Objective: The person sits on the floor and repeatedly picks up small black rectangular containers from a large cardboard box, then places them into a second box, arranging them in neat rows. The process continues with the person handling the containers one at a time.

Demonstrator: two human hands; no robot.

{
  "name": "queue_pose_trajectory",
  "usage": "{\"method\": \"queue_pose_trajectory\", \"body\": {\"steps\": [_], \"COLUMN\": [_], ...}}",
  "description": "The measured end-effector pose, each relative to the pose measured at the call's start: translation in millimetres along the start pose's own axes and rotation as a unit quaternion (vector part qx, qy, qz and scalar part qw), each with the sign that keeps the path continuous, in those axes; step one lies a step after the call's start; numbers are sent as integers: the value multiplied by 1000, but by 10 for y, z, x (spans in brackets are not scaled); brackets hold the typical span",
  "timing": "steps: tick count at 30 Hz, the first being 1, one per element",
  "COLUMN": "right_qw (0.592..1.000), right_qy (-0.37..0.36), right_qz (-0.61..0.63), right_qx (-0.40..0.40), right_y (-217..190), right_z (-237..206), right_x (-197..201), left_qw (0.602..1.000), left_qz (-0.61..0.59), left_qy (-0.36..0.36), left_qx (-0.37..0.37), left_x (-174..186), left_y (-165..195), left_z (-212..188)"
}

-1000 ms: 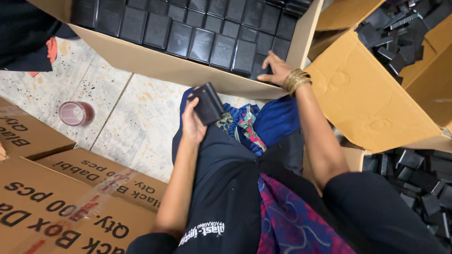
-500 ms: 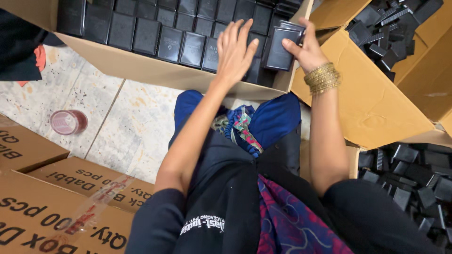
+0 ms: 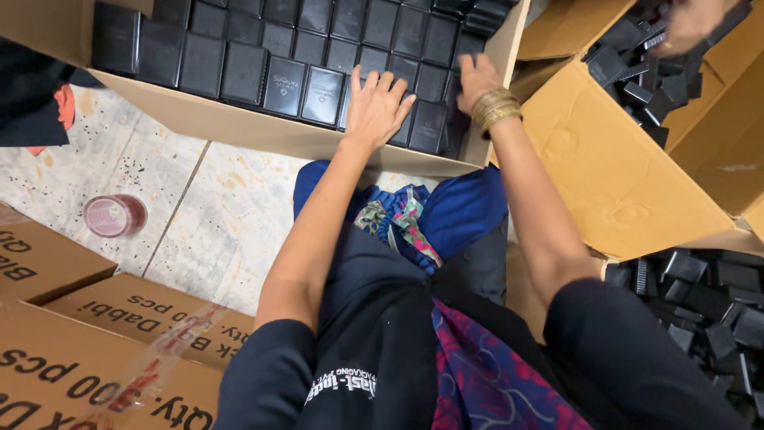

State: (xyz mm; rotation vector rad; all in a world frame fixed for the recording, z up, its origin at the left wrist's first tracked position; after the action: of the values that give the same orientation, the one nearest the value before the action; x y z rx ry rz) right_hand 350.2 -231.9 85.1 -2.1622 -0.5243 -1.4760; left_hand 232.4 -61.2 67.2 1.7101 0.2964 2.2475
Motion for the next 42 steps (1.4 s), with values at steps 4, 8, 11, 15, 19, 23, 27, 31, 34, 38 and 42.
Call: {"method": "queue_pose_trajectory", "body": {"steps": [4,8,11,15,19,23,27,31,34,38,42], "right_qw": [975,975,990,985,973,917,901,882,902,921,926], "right_qy": [-93,-73,-15,-129,-80,-148,-191,-233,-219,-227,-209], "right_qz": [-198,-212,-139,-39,159,339,345,365,343,270,291], "right_qx": [24,4,-23,107,143,-150,-180,-185,-147,-168,-118], "right_y": [-107,-105,-50,-78,93,284,66,19,109,157,-16], "right_z": [119,102,26,-154,-351,-438,-368,-308,-313,-385,-499], "right_x": [-23,77,201,41,-144,-438,-745,-868,-880,-900,-782], "left_qw": [998,999,999,994,989,964,911,931,940,945,926], "left_qz": [5,-15,-11,1,-44,35,144,105,93,110,122], "left_qy": [58,14,29,100,124,153,117,-46,-76,-58,-80], "left_qx": [-3,36,44,43,73,213,369,346,321,301,349], "left_x": [47,-21,-62,-48,172,767,1435,1698,1595,1542,1541], "left_y": [34,-15,-42,-30,-262,-1184,-2220,-2703,-2746,-2667,-2523], "left_z": [-20,-48,-39,-47,-203,-515,-640,-714,-752,-763,-785]}}
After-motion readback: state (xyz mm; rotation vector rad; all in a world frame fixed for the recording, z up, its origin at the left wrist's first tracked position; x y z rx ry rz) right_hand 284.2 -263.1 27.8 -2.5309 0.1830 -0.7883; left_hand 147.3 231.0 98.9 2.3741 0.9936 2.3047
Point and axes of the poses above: each hand's wrist, its own z-axis towards the middle knuckle, its own x-axis out of the back of the hand, y = z × x, the point moved 2 cm from there along z, towards the middle knuckle, and after that the axes turned 4 degrees about -y, right-handed, at the moved point
